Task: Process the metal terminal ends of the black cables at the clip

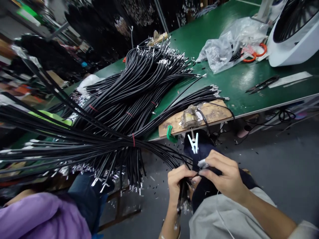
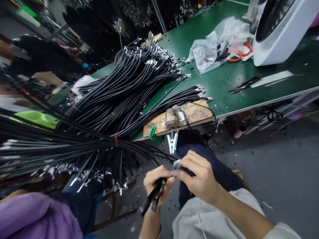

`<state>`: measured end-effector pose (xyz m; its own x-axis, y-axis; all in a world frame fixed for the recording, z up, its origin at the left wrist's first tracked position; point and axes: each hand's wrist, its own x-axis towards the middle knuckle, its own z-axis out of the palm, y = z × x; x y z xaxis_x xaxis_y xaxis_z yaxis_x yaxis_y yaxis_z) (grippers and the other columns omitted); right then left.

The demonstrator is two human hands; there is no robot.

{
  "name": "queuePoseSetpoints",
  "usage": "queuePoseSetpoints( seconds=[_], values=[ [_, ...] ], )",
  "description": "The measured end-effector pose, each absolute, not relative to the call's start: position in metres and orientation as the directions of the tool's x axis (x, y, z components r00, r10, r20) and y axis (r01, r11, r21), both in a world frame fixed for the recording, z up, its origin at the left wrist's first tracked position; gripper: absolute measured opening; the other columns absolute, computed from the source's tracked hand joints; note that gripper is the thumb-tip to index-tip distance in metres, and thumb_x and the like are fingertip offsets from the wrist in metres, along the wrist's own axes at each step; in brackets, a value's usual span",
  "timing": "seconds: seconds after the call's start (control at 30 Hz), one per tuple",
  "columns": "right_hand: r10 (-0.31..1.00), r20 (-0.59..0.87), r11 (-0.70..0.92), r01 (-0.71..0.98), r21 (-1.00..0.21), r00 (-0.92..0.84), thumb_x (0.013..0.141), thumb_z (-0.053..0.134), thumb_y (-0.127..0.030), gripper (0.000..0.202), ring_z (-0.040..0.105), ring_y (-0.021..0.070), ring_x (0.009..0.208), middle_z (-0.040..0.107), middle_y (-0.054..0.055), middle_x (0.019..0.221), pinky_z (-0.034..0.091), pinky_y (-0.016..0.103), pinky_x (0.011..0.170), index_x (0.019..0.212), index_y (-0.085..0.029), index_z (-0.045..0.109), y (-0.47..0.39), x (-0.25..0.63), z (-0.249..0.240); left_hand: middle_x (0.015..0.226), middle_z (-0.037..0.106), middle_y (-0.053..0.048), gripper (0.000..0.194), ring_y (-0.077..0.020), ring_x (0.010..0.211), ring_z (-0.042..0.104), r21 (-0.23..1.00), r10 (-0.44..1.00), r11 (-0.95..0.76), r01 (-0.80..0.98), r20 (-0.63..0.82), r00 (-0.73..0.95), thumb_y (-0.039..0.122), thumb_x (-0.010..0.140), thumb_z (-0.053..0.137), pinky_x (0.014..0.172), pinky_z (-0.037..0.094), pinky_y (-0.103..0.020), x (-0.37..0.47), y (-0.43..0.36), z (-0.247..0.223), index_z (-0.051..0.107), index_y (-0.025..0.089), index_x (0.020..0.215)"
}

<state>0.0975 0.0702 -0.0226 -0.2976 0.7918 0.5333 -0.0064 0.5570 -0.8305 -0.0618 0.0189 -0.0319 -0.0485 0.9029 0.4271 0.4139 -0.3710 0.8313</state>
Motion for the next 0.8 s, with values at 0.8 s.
queuePoseSetpoints(
  seconds=[0.8],
  values=[
    [0.839,-0.130,-0.473,-0.589,-0.656,-0.528,0.073,0.066,-0.023,0.022,0.041,0.0069,0.057,0.045,0.002,0.060,0.034,0.019,0.053,0.058,-0.010,0.058,0.070,0.068,-0.044,0.063,0.054,-0.001,0.013,-0.0064,0.056,0.048,0.859,0.944,-0.247,0.447,0.317,-0.087,0.019,0.083,0.058,0.053,0.036,-0.017,-0.057,0.019,-0.027,0.064,0.012,0.074]
  ],
)
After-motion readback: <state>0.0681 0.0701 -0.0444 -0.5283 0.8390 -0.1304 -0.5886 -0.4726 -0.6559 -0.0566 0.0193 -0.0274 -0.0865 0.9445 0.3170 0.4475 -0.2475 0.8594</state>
